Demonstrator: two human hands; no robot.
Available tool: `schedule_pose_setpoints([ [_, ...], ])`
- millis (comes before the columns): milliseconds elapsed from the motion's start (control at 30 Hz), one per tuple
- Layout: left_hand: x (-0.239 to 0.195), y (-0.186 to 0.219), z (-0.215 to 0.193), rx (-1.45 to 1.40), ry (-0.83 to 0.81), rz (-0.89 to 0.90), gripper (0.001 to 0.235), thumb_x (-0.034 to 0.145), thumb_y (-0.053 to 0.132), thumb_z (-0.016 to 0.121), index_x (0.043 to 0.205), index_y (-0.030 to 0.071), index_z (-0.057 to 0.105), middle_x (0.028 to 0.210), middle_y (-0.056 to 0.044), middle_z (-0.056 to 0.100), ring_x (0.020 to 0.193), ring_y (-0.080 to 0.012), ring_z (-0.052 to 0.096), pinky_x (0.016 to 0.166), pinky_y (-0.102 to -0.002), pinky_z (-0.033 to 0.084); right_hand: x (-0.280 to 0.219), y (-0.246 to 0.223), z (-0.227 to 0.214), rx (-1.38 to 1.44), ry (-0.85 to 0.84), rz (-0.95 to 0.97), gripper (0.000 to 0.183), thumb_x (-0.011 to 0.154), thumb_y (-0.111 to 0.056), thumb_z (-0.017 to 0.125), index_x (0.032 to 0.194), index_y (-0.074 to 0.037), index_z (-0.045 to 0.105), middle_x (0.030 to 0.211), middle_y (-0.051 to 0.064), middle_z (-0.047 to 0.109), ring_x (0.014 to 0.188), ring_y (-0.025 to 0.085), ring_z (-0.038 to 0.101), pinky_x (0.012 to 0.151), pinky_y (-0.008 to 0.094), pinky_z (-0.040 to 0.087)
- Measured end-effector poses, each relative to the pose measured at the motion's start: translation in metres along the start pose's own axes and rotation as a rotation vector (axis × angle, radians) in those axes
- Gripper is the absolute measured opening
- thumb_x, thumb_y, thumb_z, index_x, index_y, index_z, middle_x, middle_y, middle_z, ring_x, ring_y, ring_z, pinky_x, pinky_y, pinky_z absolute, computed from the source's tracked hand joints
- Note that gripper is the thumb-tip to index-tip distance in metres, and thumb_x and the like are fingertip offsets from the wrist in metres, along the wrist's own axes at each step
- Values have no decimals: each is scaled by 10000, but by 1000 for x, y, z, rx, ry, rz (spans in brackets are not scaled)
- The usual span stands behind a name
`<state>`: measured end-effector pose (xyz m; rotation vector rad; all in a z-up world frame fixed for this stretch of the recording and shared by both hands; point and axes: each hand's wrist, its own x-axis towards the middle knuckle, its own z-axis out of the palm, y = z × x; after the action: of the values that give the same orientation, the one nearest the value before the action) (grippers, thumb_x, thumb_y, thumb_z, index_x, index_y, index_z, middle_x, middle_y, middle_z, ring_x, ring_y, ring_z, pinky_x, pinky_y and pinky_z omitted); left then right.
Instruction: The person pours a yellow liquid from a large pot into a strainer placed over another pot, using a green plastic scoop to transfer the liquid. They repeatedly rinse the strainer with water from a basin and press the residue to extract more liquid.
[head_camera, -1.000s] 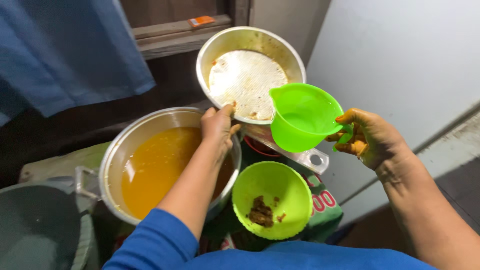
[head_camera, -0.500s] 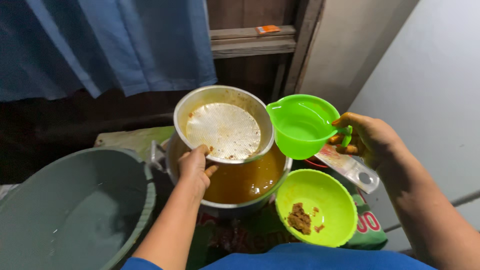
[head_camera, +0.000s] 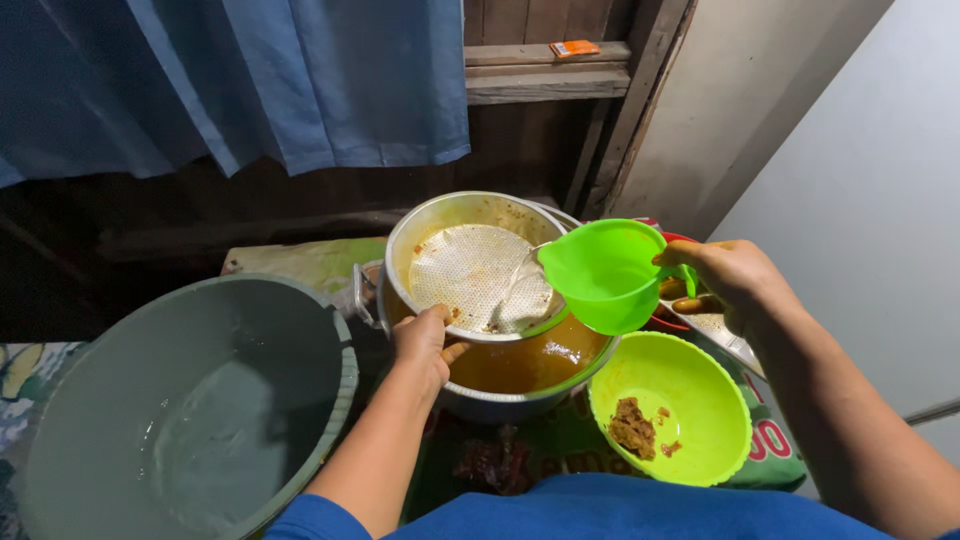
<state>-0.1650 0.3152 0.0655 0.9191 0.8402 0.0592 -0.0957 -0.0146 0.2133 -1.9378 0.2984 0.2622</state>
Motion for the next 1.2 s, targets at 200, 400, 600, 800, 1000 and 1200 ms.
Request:
schedule_pose_setpoints([
  [200,-2,-1,-3,30,-13,7,249,859,46,615,1099,-16,591,1082,-170,681,943,-333,714,746,-492,633,2,-3,2,-21,11,-24,354,903,-280,690,1046,34,763,954,151,744,779,239,703,671,342,558],
  [400,-4,-3,-4,21,-67,23,244,841,26,577,1073,-49,580,1074,-196,678,932,-347,724,770,-540,646,4,-20,6,-67,52,-59,323,896,-244,708,1028,47,757,872,163,724,717,236,674,647,346,548],
  [600,1,-6,-4,55,-65,5,264,834,22,568,1087,-55,572,1069,-188,670,923,-347,712,786,-549,635,9,-40,8,-81,91,-116,323,900,-246,732,1003,60,744,822,149,707,647,208,653,572,316,540],
  [800,2,-7,-6,112,-46,-10,279,814,49,603,1087,-3,583,1062,-163,653,914,-336,673,810,-552,562,11,-64,23,-148,148,-135,311,892,-258,748,972,43,746,817,126,724,648,208,688,568,322,565],
  [1000,3,-7,-7,158,-44,-9,210,803,86,640,997,10,613,998,-159,683,889,-316,656,744,-495,532,9,-81,37,-270,187,-131,330,910,-280,764,952,46,739,804,155,724,621,228,694,554,348,524],
  [1200,1,-5,-7,171,-66,-18,263,808,96,635,1059,20,617,1023,-153,668,900,-310,639,751,-507,522,17,-88,53,-272,143,-203,322,897,-255,786,944,62,748,813,177,738,637,227,714,578,337,594],
])
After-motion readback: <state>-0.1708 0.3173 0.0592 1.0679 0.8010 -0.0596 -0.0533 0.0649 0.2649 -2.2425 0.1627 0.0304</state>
